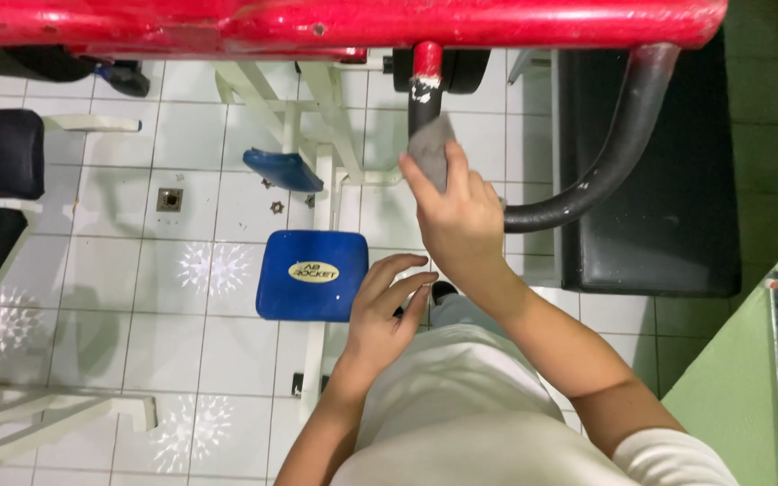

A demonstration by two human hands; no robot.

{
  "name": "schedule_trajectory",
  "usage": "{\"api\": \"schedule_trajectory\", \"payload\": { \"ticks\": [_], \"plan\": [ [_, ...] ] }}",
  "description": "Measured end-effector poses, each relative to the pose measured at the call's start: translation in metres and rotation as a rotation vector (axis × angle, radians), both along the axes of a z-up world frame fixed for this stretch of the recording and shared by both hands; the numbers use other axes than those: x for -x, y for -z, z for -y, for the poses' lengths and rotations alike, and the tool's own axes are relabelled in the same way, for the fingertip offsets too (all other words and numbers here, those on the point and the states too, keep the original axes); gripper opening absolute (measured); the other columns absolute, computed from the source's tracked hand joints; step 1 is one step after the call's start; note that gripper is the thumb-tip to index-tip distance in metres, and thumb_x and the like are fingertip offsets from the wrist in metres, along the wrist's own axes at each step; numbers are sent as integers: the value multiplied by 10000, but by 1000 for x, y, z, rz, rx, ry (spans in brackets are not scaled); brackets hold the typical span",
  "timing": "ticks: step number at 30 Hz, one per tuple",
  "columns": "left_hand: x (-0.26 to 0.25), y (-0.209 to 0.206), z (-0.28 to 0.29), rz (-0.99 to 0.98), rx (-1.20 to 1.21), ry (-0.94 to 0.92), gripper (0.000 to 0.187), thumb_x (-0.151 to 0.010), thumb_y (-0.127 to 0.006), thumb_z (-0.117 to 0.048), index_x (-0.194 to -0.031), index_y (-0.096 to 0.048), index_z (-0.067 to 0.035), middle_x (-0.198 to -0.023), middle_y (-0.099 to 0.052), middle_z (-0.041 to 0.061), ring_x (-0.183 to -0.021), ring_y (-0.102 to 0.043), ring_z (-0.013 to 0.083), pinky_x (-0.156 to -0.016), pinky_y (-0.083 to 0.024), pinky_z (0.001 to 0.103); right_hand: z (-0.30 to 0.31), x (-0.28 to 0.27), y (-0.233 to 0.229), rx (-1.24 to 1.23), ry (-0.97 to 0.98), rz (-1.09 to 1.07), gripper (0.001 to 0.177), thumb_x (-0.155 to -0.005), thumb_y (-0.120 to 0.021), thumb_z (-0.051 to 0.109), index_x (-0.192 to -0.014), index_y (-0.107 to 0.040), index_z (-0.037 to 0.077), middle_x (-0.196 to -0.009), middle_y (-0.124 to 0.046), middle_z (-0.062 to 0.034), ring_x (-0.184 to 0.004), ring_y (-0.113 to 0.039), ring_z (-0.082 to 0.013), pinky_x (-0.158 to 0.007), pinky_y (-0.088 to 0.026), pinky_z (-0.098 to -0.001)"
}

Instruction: Wiping down various exercise machines and weights with a cloth.

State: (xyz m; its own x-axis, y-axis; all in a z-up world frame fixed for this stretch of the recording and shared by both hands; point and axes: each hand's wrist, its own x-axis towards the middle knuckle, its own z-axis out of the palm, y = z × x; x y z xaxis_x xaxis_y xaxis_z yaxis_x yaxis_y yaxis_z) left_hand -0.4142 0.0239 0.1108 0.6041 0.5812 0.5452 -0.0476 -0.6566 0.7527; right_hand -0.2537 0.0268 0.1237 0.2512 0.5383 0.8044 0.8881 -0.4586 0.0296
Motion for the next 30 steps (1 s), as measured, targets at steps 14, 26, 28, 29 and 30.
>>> {"api": "schedule_trajectory", "payload": {
  "ticks": [14, 26, 28, 29, 30],
  "plan": [
    [-18, -4, -10, 98, 13, -215, 253, -959, -639, -26, -1203, -699, -51, -1257, -649, 131, -1134, -648, 344, -900, -567, 445, 9, 0, -4, 76, -117, -58, 398, -1003, -558, 163, -1374, -611, 296, -1266, -609, -198, -735, -656, -256, -691, -529, -369],
    [-40, -27, -3, 130, 24, -156, 289, -971, -632, -68, -1257, -666, -46, -1310, -604, 173, -1201, -638, 367, -976, -549, 455, 9, -8, 26, 177, -90, -78, 754, -859, -609, 220, -1581, -406, 141, -1292, -629, -177, -729, -671, -258, -713, -511, -383],
    [-44, -28, -3, 131, 9, -148, 319, -967, -639, -74, -1284, -652, -44, -1345, -585, 182, -1224, -627, 373, -1015, -535, 465, 18, -14, 23, 145, -132, -82, 752, -865, -582, 209, -1578, -395, 59, -1321, -622, -189, -734, -667, -275, -732, -509, -390],
    [-46, -27, -3, 117, -3, -135, 340, -970, -640, -85, -1305, -634, -30, -1359, -571, 202, -1245, -609, 393, -1027, -522, 471, 26, -17, 19, 181, -166, -56, 742, -854, -598, 240, -1549, -431, 42, -1301, -638, -165, -751, -666, -256, -740, -508, -378],
    [-46, -26, -3, 104, -17, -124, 363, -973, -640, -96, -1326, -617, -16, -1374, -557, 221, -1266, -591, 414, -1040, -510, 476, 33, -20, 17, 215, -203, -27, 736, -843, -613, 271, -1521, -468, 25, -1281, -653, -140, -768, -665, -238, -749, -506, -367]
  ]
}}
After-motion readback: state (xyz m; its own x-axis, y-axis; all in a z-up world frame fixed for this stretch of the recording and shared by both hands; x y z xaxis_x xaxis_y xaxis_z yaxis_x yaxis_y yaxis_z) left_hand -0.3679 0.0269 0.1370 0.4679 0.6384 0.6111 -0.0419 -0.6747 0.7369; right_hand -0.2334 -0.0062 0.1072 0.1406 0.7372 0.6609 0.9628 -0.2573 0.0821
